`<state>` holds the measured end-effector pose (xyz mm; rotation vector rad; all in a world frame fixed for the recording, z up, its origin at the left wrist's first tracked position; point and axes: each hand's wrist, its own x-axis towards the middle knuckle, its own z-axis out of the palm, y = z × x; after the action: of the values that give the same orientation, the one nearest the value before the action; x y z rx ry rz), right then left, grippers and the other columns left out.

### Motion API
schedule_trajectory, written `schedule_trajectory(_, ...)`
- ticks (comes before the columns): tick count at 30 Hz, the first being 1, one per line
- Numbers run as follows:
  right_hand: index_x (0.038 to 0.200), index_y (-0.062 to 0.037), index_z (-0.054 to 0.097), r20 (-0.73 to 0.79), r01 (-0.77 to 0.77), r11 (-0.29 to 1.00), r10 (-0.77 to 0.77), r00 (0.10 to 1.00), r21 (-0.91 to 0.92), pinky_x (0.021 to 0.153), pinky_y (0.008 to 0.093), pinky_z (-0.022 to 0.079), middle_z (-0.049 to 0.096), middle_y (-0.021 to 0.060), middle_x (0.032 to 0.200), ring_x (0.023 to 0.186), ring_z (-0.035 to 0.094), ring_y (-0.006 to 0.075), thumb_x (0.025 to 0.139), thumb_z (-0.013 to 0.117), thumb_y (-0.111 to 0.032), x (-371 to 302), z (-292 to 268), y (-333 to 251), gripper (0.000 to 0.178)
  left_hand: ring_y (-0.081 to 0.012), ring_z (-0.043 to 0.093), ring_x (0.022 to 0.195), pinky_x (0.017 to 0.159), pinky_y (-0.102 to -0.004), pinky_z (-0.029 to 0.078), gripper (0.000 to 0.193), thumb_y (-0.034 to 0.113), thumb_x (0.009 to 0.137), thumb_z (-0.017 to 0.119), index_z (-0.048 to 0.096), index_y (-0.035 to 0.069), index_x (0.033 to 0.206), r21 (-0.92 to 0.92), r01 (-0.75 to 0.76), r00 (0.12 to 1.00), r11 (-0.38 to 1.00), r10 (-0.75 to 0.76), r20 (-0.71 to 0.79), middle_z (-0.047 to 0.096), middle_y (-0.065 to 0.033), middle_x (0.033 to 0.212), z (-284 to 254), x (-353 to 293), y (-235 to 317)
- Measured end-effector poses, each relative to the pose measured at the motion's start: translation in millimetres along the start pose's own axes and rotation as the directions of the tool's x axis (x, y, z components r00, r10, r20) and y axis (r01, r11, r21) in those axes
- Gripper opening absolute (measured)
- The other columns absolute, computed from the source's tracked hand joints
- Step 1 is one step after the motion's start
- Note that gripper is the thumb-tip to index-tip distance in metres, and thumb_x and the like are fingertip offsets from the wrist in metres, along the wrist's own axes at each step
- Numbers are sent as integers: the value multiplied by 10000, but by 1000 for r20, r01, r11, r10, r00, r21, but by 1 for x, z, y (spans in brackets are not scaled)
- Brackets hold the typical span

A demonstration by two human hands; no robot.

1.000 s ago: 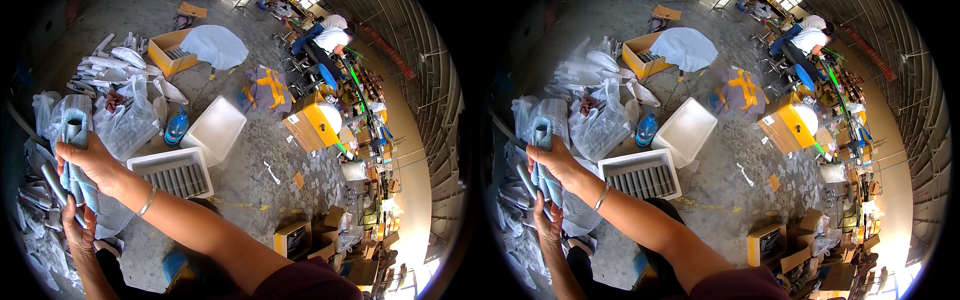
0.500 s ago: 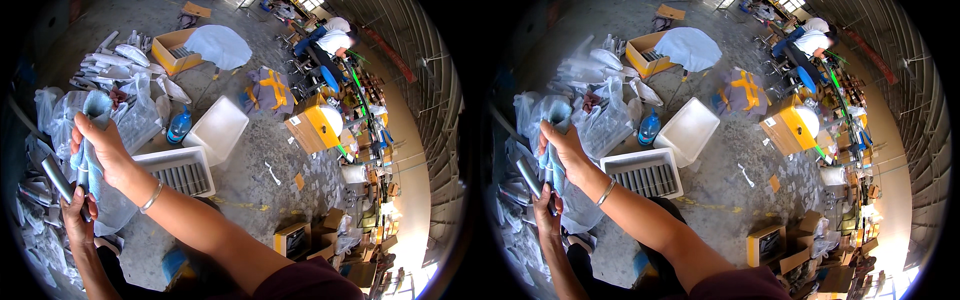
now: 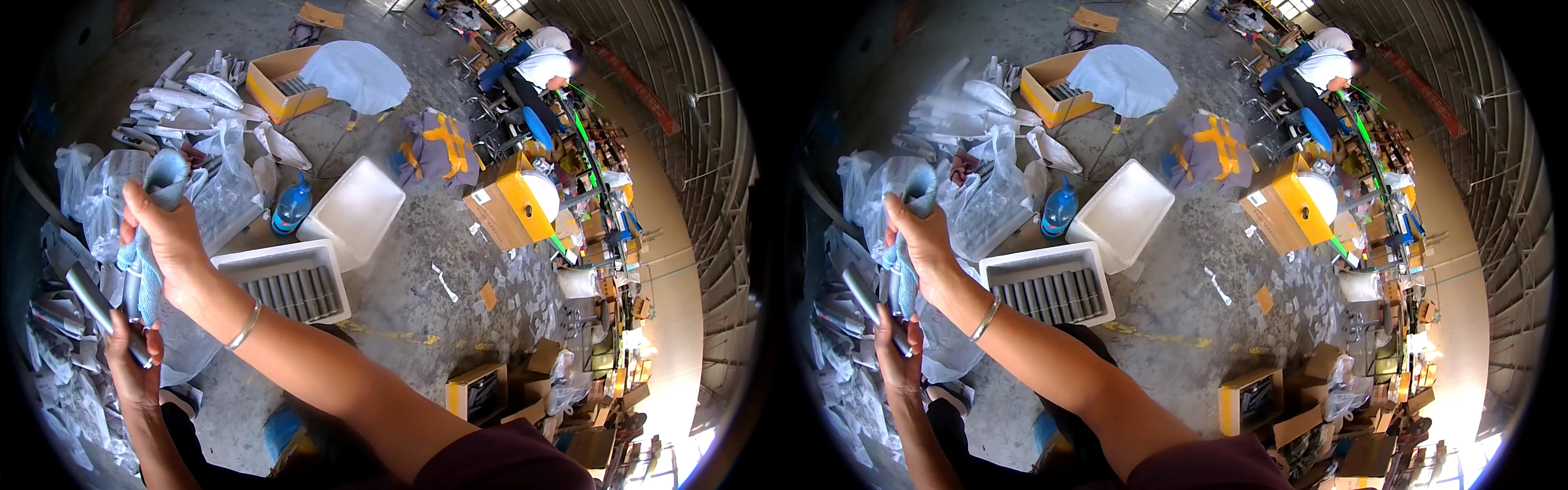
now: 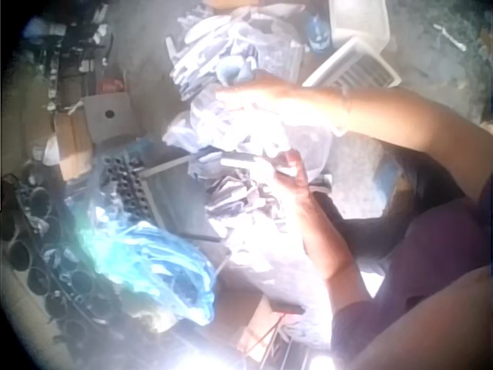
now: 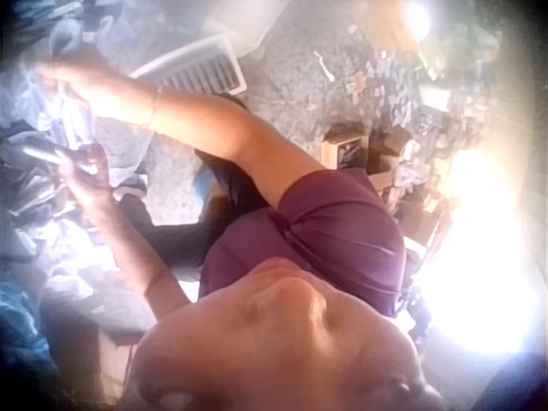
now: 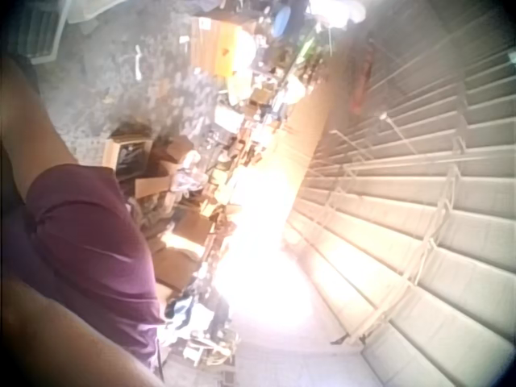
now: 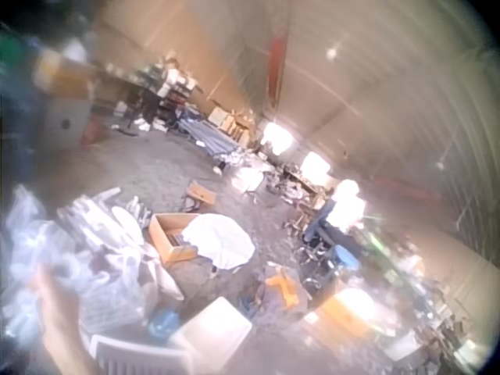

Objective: The person sits on a low stool and wipes cylindrical metal parts with a blue cloth. They place the cleaned parts into a white tray and then wrap the tray in a plastic bag.

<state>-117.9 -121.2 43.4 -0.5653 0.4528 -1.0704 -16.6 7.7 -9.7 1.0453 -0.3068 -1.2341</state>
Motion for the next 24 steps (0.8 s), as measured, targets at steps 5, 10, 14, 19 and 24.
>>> schedule_trajectory(5, 779, -120, 524, 78, 35, 998, -31, 996, -52, 583, 252, 431, 517, -18, 669, 597, 514, 87, 822, 720, -346, -3, 6, 2, 303, -105, 475, 433, 375, -213, 350, 321, 309, 903, 609, 537, -2, 930, -133, 82, 996, 988, -87, -31, 564, -85, 644, 5, 3, 3)
schedule_trajectory(10, 771, -116, 522, -113, 18, 1000, -18, 993, -4, 606, 255, 427, 518, -21, 684, 633, 518, 94, 833, 707, -350, -4, 3, 7, 305, -105, 525, 528, 491, -212, 405, 305, 201, 851, 666, 564, -35, 1015, 513, -425, 895, 746, 431, 114, 604, -90, 773, -5, 8, 4)
schedule_trajectory(14, 775, -116, 540, -211, -68, 998, 68, 975, 9, 639, 255, 408, 517, -21, 706, 663, 503, 91, 824, 705, -397, -5, 2, 3, 330, -122, 539, 550, 526, -228, 415, 301, 158, 859, 638, 571, -60, 1055, 758, -594, 712, 270, 615, 339, 611, -89, 743, -11, 11, 3)
schedule_trajectory(19, 778, -115, 547, -123, -8, 1000, 7, 992, -6, 598, 258, 412, 526, -16, 686, 638, 511, 95, 806, 719, -415, -3, -2, -1, 347, -115, 485, 450, 405, -222, 368, 363, 376, 924, 561, 553, 23, 837, -22, -18, 1000, 1000, 18, 2, 581, -84, 666, 9, 3, -1)
schedule_trajectory(24, 768, -116, 535, -30, 43, 999, -44, 999, -32, 585, 251, 428, 534, -11, 660, 608, 529, 91, 813, 722, -386, -5, 3, 3, 332, -102, 494, 486, 419, -204, 380, 276, 292, 886, 640, 547, 33, 870, -101, 60, 996, 993, -67, -65, 566, -66, 688, 6, 2, 6)
